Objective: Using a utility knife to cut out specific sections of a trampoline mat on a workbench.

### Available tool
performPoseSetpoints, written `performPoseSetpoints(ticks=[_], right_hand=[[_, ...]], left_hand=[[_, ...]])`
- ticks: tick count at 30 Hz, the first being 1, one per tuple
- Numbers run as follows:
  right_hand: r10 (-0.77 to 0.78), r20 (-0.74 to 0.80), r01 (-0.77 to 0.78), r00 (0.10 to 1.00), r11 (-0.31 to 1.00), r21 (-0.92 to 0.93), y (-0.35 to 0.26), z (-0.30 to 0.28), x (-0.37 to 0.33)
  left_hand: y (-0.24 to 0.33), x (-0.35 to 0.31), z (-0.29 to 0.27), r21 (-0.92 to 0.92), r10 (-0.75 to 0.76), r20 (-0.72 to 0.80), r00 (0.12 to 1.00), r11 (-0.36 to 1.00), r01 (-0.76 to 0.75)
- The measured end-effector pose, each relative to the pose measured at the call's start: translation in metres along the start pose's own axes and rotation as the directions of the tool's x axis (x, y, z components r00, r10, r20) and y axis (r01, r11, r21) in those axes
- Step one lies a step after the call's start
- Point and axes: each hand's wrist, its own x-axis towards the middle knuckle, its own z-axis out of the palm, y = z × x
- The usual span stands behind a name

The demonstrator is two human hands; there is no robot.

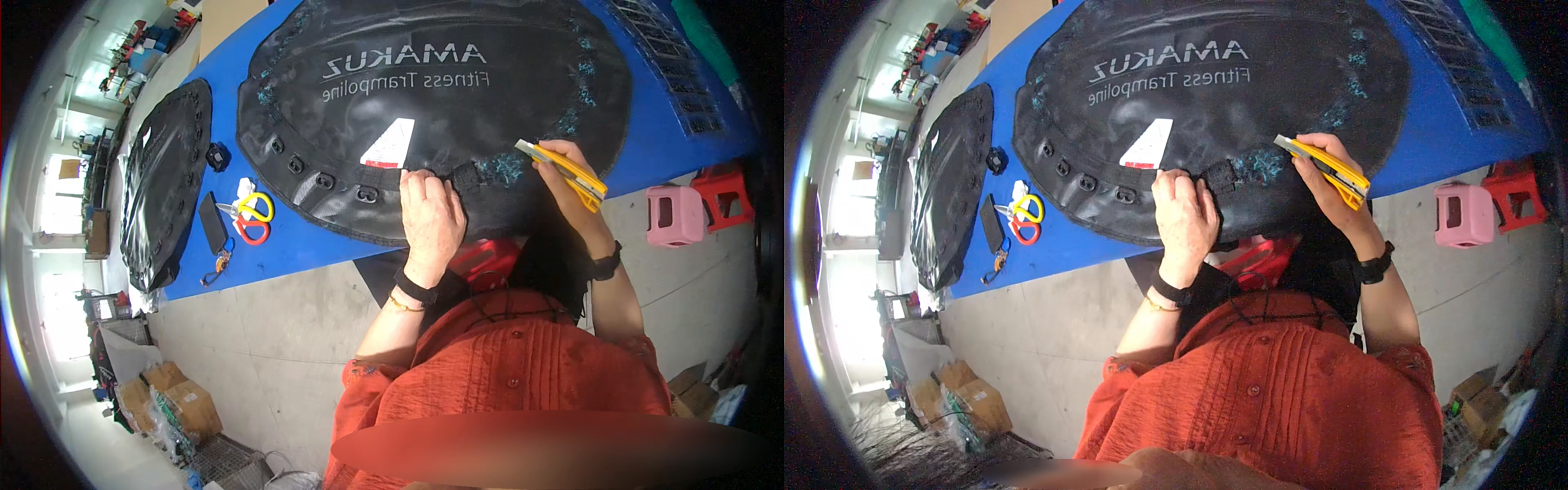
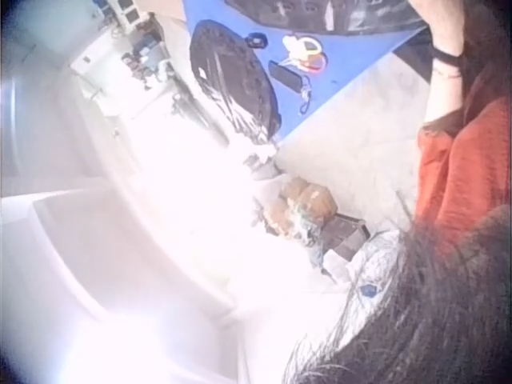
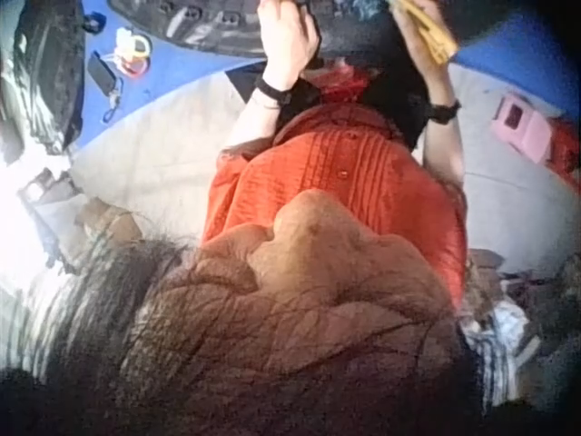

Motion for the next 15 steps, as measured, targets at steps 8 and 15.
performPoseSetpoints(ticks=[8, 15], right_hand=[[-0.001, -0.012, 0.002, 1.0, 0.999, 0.042, -0.005, 0.004, 0.001], [-0.059, -0.006, 0.059, 0.998, 0.998, -0.019, 0.005, 0.001, 0.001]], left_hand=[[-0.004, -0.001, 0.001, 0.019, 0.019, -0.003, 1.0, 1.0, -0.019], [-0.003, -0.001, 0.001, 0.013, 0.028, -0.007, 1.0, 1.0, -0.028]])
